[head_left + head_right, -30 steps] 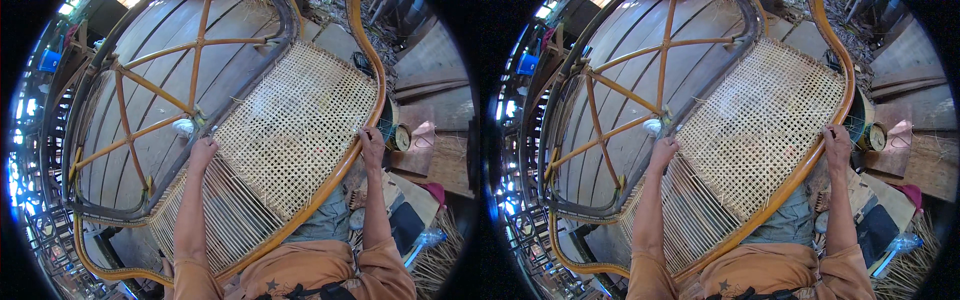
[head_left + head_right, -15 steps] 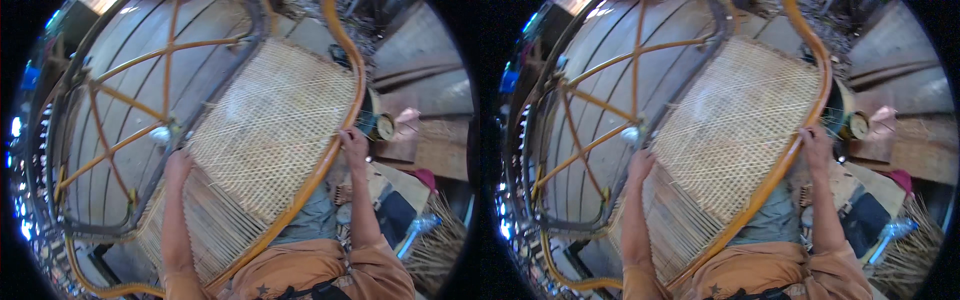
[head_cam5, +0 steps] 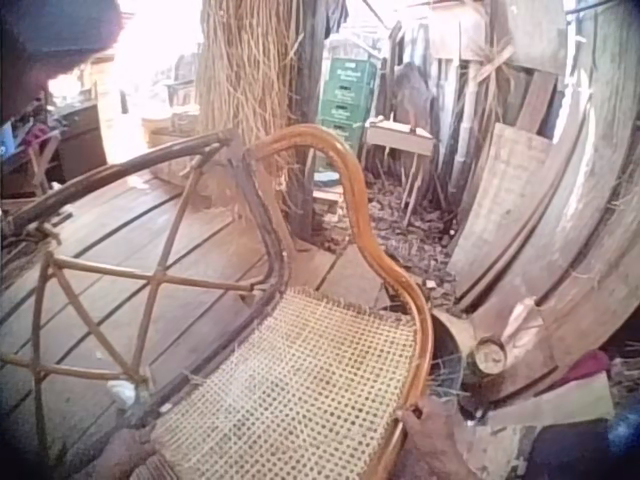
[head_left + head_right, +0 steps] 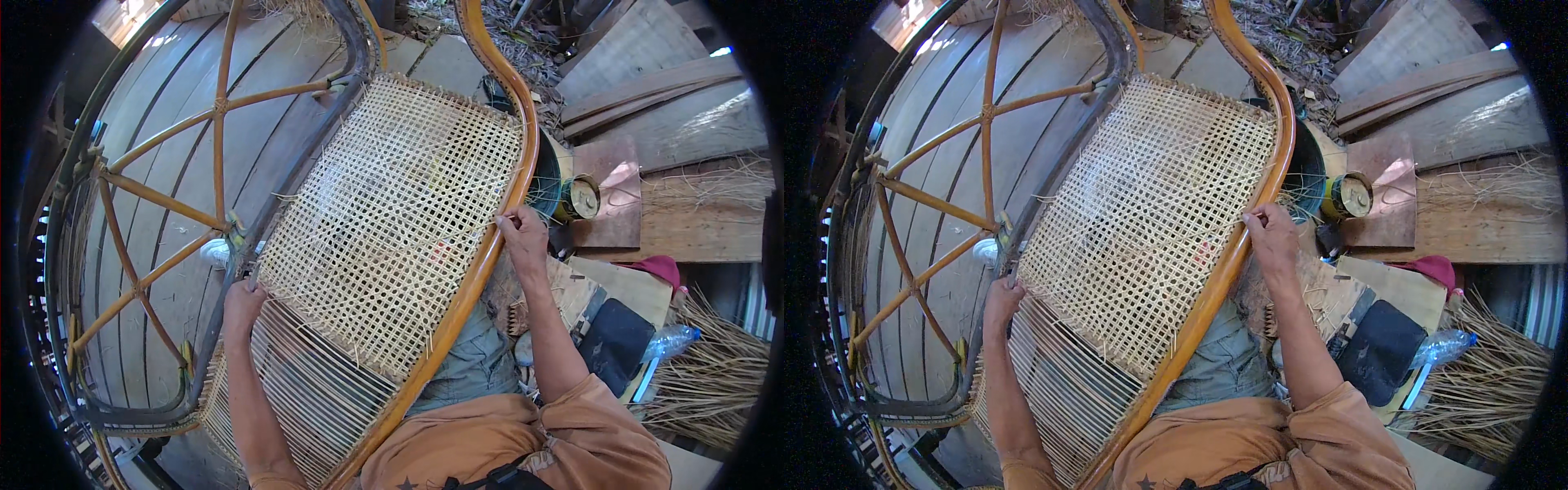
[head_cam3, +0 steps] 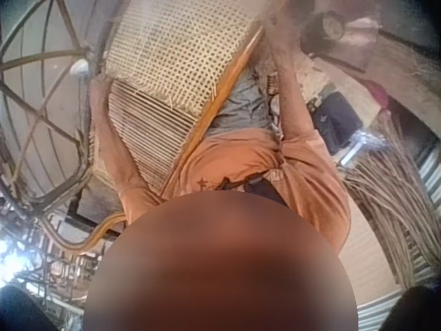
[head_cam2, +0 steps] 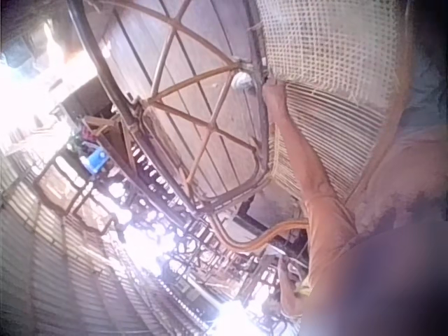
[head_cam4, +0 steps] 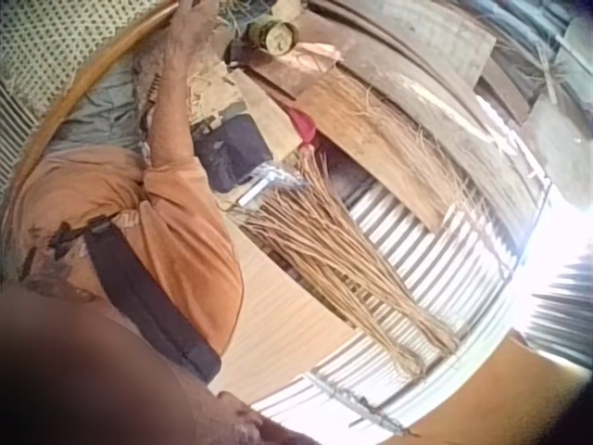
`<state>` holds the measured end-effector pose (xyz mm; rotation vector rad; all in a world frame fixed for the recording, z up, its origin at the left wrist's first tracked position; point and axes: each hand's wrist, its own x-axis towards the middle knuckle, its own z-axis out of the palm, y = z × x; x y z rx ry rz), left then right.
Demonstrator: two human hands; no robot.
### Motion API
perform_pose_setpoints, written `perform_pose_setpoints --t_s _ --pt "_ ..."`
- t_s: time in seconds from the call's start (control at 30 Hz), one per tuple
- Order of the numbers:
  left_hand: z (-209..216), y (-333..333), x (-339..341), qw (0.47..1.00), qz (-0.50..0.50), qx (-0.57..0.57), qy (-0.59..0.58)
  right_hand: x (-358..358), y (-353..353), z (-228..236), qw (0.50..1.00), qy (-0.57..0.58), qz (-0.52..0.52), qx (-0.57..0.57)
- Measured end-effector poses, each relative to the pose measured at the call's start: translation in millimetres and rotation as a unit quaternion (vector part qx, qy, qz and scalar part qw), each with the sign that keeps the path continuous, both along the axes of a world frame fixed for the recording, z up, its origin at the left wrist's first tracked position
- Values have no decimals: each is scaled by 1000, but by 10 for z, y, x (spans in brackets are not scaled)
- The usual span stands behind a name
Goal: Repairing the woven cane seat of a rattan chair using a strip of rattan and a small tool.
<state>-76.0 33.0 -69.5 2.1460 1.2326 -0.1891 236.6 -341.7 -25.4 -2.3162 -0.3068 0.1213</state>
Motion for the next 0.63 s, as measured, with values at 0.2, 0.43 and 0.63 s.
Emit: perform_pose_setpoints --t_s 0.2,0.43,0.63 --pt "97 1 -55 1000 20 -17 5 -25 23 -4 1000 -9 11 5" --pt "122 -58 53 998 -37 39 -22 102 -123 -152 1000 -7 21 21" --pt "271 -110 64 998 -13 31 62 68 -81 -173 999 17 19 40"
